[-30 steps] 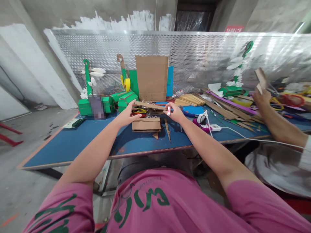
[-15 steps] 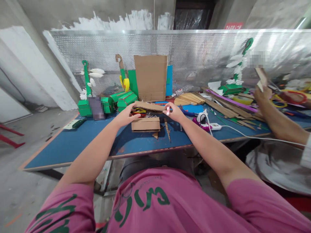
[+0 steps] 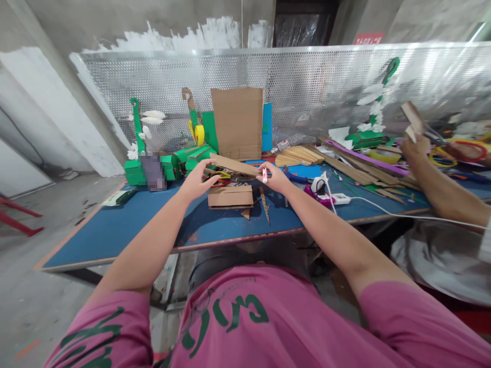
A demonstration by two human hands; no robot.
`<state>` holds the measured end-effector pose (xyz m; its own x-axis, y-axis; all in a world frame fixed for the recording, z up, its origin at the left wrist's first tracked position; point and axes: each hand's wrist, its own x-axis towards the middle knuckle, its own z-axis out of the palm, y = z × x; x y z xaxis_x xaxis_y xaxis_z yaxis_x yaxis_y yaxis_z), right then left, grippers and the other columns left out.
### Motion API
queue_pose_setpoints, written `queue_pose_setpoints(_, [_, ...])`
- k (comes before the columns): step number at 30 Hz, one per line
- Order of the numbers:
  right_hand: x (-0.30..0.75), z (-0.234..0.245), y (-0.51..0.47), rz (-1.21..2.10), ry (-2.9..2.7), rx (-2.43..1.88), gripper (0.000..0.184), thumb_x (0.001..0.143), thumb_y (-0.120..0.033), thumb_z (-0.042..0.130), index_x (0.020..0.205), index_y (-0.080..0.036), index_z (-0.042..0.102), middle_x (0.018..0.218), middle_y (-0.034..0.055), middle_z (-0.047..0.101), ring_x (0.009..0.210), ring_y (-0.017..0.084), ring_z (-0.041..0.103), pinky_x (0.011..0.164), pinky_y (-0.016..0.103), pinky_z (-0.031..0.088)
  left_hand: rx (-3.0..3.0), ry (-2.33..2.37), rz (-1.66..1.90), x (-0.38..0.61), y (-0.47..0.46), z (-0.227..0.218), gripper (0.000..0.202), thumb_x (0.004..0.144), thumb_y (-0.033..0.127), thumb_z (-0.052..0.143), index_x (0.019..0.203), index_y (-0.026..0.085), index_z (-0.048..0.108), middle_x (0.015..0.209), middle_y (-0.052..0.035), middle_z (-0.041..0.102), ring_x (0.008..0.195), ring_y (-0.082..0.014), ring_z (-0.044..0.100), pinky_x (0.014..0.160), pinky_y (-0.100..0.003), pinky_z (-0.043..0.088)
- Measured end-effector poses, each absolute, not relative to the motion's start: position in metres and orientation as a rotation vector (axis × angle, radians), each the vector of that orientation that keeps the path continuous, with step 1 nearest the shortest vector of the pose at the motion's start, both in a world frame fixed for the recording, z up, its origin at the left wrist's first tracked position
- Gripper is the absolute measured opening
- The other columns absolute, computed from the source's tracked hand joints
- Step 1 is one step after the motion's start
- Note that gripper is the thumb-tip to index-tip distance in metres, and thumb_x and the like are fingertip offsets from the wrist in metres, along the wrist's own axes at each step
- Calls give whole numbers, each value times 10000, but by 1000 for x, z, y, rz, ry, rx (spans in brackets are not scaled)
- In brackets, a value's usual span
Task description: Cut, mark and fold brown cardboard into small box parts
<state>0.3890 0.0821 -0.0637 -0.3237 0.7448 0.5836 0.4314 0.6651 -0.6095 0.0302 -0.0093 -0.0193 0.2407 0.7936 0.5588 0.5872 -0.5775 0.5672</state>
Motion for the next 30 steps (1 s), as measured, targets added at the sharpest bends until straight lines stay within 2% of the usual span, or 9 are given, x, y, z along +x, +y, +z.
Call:
queue_pose_setpoints(7, [388, -62, 79, 453, -1978, -898, 314, 825, -428, 760, 1064, -264, 641, 1111, 69, 745, 1017, 280, 693, 977, 463, 582, 2277, 1295, 1287, 29, -10, -18, 538, 1002, 468, 666, 1483, 245, 569, 1334, -111, 735, 1189, -275, 744, 1000, -446, 626])
queue_pose_setpoints(12, [387, -61, 77, 448, -2003, -888, 318, 828, -427, 763, 1069, -255, 647, 1111, 75, 749, 994, 280, 695, 969, 461, 569, 2256, 1349, 1338, 29, -8, -19, 496, 989, 491, 670, 1416, 243, 620, 1364, -109, 723, 1096, -260, 744, 936, -420, 631])
queue_pose_setpoints(17, [387, -60, 74, 446, -2088, -864, 333, 827, -416, 775, 1093, -259, 652, 1118, 69, 758, 1001, 286, 702, 958, 451, 556, 2151, 1385, 1445, 28, -3, -19, 388, 990, 510, 678, 1269, 241, 678, 1224, -76, 749, 949, -235, 732, 831, -384, 621])
queue_pose_setpoints(22, [387, -62, 74, 491, -2137, -856, 347, 802, -410, 803, 1083, -261, 664, 1114, 64, 772, 992, 295, 701, 943, 450, 560, 2120, 1375, 1474, 26, -2, -19, 328, 991, 495, 679, 1207, 248, 681, 1170, -50, 757, 907, -221, 720, 856, -386, 618])
queue_pose_setpoints(30, [386, -62, 73, 484, -2170, -850, 349, 802, -400, 813, 1078, -241, 671, 1100, 69, 772, 987, 285, 711, 937, 434, 553, 2128, 1380, 1456, 26, -2, -18, 325, 974, 474, 686, 1196, 238, 705, 1160, -58, 763, 941, -230, 714, 854, -374, 623])
